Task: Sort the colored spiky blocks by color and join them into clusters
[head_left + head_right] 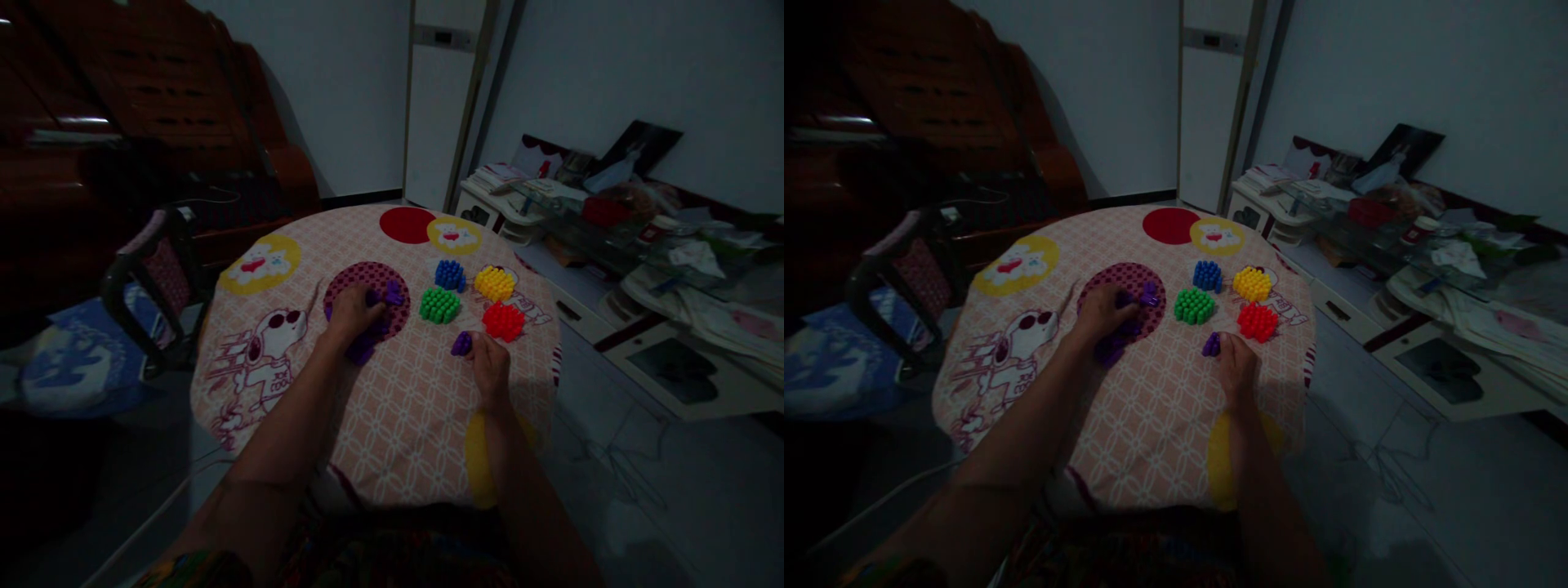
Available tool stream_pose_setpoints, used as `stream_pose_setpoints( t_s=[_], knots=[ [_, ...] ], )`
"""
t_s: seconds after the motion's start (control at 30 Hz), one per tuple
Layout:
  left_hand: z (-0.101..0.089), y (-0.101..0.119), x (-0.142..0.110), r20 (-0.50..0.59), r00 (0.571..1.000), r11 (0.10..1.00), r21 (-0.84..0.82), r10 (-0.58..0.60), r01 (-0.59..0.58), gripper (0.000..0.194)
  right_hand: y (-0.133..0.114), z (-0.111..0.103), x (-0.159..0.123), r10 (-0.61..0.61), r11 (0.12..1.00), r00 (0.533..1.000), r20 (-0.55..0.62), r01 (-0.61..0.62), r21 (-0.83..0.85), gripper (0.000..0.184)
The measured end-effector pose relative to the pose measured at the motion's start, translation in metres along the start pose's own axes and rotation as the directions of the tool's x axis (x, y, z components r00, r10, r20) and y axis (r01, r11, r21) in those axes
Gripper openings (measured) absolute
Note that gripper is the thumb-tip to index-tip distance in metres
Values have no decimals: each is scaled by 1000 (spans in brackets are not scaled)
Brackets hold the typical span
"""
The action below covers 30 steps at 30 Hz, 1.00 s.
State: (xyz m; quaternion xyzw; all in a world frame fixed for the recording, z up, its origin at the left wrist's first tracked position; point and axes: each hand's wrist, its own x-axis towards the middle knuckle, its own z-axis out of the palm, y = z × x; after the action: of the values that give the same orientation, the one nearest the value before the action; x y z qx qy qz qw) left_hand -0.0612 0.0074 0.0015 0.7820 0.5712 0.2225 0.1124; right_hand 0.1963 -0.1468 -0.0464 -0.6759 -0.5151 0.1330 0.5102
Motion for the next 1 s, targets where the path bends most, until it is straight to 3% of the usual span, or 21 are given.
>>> stream_pose_setpoints(
  t_s=[0.13,0.27,0.4,0.7,1.0],
  knots=[
    [2,34,-18,43,986,918,-371,164,-136,40,0,1,0,-1,1000,1000,-5,1,6,51],
    [28,66,-39,157,918,756,-626,363,-192,38,0,1,1,3,1000,1000,-1,-3,11,50],
    [49,78,-51,198,883,718,-667,425,-196,32,0,0,1,-6,1000,1000,4,6,0,48],
    [61,84,-43,194,866,572,-811,461,-122,42,-2,0,0,-7,1000,1000,9,7,-2,46],
    [65,88,-43,162,854,611,-764,494,-208,43,-4,-1,1,-32,999,999,8,32,-4,45]
  ],
)
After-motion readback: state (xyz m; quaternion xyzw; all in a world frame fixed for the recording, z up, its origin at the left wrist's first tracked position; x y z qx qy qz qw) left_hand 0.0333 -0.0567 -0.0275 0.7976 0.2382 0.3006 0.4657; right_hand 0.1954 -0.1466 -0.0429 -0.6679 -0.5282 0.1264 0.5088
